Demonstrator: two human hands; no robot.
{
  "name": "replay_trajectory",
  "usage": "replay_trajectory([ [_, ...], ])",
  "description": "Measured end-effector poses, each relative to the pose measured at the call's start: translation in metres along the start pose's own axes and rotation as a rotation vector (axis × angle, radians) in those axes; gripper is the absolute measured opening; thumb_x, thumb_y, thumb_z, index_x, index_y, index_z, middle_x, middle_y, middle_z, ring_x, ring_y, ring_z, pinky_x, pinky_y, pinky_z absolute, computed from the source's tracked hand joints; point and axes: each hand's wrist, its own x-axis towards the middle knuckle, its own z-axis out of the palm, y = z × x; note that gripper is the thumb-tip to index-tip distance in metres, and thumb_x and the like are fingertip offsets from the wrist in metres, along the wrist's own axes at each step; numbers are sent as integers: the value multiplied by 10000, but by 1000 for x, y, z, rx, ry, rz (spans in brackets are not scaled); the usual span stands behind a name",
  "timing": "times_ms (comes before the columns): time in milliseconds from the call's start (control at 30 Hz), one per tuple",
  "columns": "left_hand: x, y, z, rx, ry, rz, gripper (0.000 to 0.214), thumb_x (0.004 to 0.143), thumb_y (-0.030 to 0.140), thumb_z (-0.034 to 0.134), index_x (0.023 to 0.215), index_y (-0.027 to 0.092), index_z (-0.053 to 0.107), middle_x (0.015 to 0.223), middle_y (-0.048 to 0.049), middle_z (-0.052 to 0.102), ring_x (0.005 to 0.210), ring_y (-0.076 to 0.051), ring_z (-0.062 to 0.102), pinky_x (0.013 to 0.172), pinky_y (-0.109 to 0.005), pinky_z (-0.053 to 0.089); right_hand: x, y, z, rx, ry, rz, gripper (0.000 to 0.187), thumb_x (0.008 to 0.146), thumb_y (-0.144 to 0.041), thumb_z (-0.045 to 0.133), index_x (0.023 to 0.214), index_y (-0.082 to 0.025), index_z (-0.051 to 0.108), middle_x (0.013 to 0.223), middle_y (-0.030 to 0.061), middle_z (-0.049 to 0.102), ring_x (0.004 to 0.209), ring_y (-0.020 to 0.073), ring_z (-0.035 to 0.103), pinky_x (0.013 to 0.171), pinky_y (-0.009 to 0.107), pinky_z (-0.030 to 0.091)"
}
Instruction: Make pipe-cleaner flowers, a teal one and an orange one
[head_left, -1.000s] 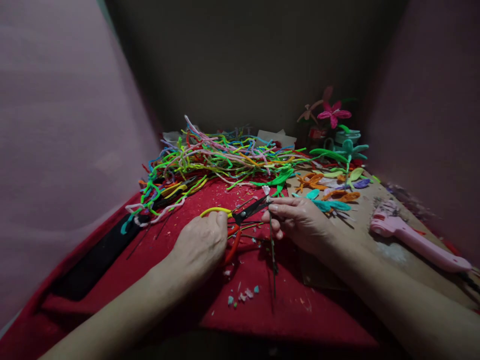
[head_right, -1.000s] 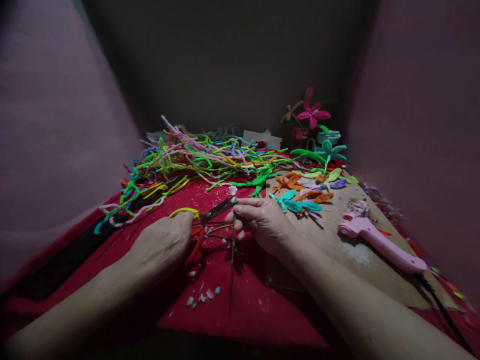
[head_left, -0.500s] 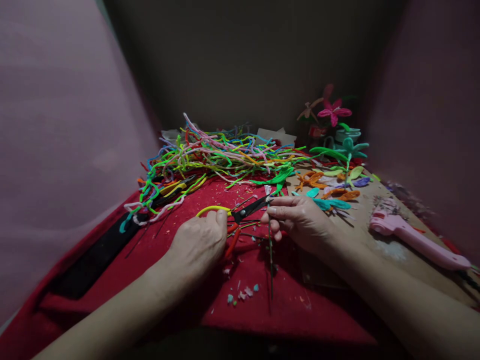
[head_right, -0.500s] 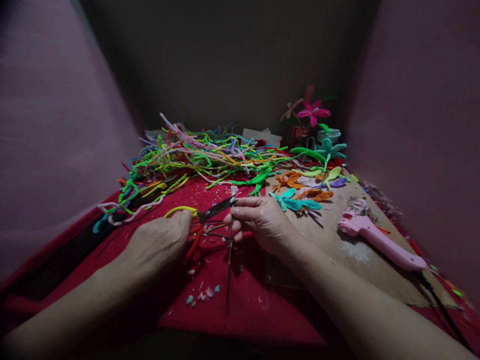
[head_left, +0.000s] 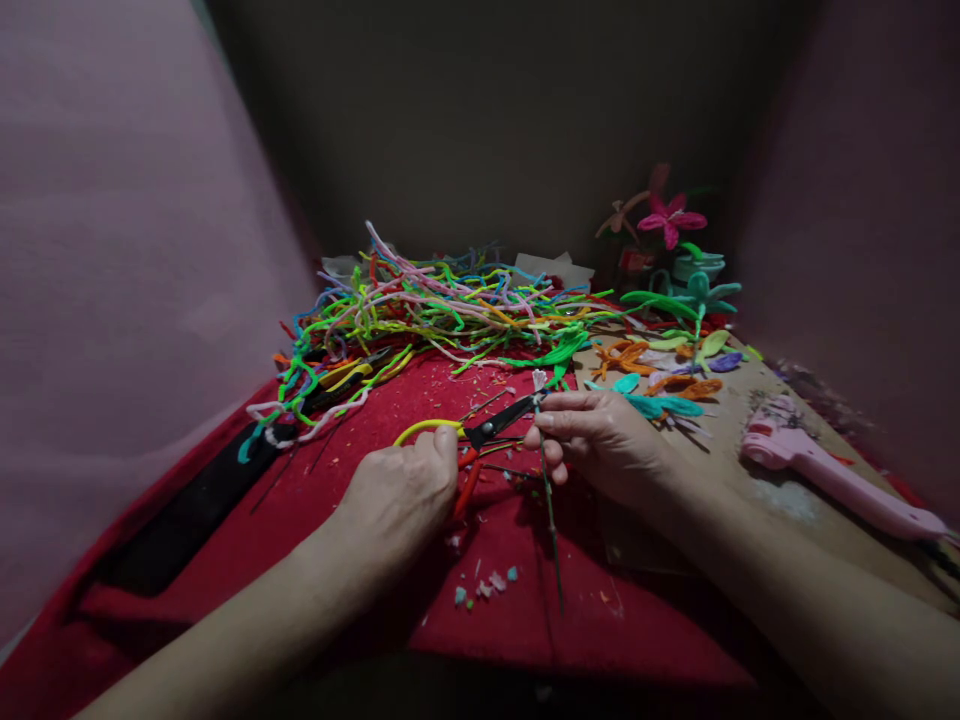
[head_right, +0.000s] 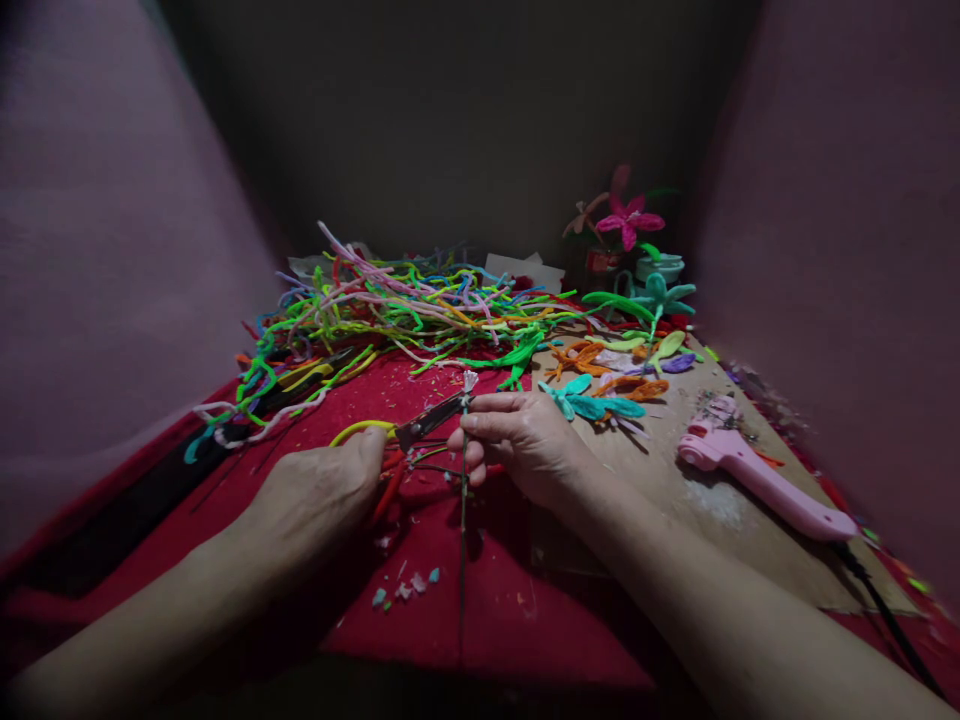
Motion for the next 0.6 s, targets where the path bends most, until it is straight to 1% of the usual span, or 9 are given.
replay_trajectory([
  [133, -1, -1, 3, -4, 19, 23, 210, 811, 243, 406, 938, 100, 492, 710, -102, 577, 619, -266, 642, 524, -327, 476, 0, 1, -1, 1, -9, -7, 81, 658, -96, 675, 700, -121, 611, 606, 52, 694, 391, 98, 566, 354, 201, 491],
  [267, 0, -1, 7, 12, 50, 38, 187, 827, 227, 385, 925, 108, 491, 689, -95, 573, 597, -254, 642, 505, -307, 468, 0, 1, -1, 26, 14, -3, 111, 643, -88, 675, 723, -121, 607, 593, 53, 692, 388, 101, 560, 341, 198, 485],
  [433, 1, -1, 9, 33, 53, 36, 201, 842, 191, 340, 933, 102, 496, 643, -89, 566, 569, -265, 640, 489, -320, 464, 1, -1, -1, 67, 43, 24, 116, 625, -72, 653, 716, -121, 601, 556, 48, 682, 369, 93, 538, 322, 184, 461],
  [500, 2, -2, 8, 12, 44, 32, 204, 837, 191, 352, 946, 99, 497, 659, -102, 580, 593, -276, 647, 496, -327, 465, 1, -2, 0, 79, 49, 43, 131, 611, -64, 649, 720, -123, 606, 542, 39, 676, 366, 91, 535, 321, 177, 450],
  [600, 2, -5, 6, -52, 18, 32, 223, 803, 222, 423, 973, 95, 492, 723, -128, 613, 633, -295, 655, 507, -332, 462, 0, -4, 2, 61, 50, 48, 140, 612, -73, 647, 745, -113, 632, 541, 37, 670, 361, 86, 524, 316, 177, 439],
])
